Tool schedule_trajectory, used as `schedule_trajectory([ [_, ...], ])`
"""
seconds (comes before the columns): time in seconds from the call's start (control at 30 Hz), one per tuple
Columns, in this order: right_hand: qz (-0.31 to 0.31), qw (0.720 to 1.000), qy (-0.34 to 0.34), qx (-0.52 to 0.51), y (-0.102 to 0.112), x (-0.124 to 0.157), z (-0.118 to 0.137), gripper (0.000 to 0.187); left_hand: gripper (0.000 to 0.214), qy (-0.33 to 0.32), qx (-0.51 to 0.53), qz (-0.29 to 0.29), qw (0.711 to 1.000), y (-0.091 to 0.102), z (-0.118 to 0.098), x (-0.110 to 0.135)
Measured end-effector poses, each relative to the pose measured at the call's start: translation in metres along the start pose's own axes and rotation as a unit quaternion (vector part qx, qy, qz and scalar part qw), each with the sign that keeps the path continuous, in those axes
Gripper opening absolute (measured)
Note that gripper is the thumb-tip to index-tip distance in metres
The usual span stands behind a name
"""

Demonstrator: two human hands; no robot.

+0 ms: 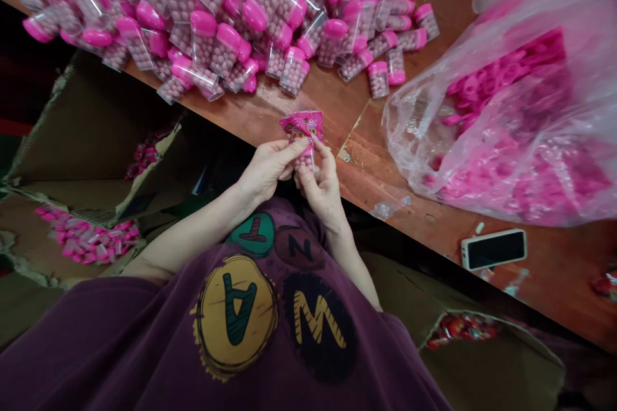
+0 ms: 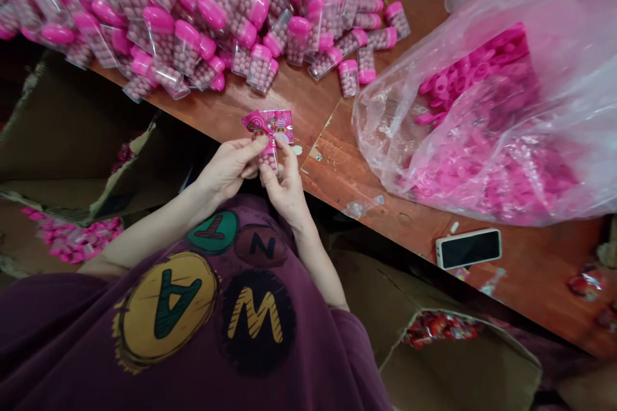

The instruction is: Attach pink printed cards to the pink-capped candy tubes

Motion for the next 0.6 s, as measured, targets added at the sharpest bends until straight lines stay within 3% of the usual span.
schedule_trajectory([
  [0.13,0.011,0.998,-0.028,-0.06,-0.004,-0.001,-0.004,0.073,0.049,0.023,-0.003,0.001,1.0,0.0,0.002,-0.002],
  [0.27,-0.022,1.0,0.011,0.005,-0.008,-0.001,-0.008,0.071,0.041,-0.015,-0.011,-0.047,0.999,-0.002,0.006,0.003],
  [0.43,-0.071,0.994,0.048,0.07,-0.004,-0.001,-0.006,0.069,0.042,-0.058,-0.03,-0.05,0.997,0.002,0.008,0.005],
  [0.6,0.013,0.998,-0.031,-0.047,-0.004,-0.001,-0.006,0.062,0.042,0.024,0.008,0.014,1.0,0.009,0.006,-0.002],
])
Point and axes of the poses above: each hand's wrist, its own x-axis away from the middle knuckle, its own y-axis out of the back of the hand, z = x × y, the point moved 2 cm from there along -x, towards the middle knuckle, and after that the axes turned 14 degrees about x, right-handed, at the moved point
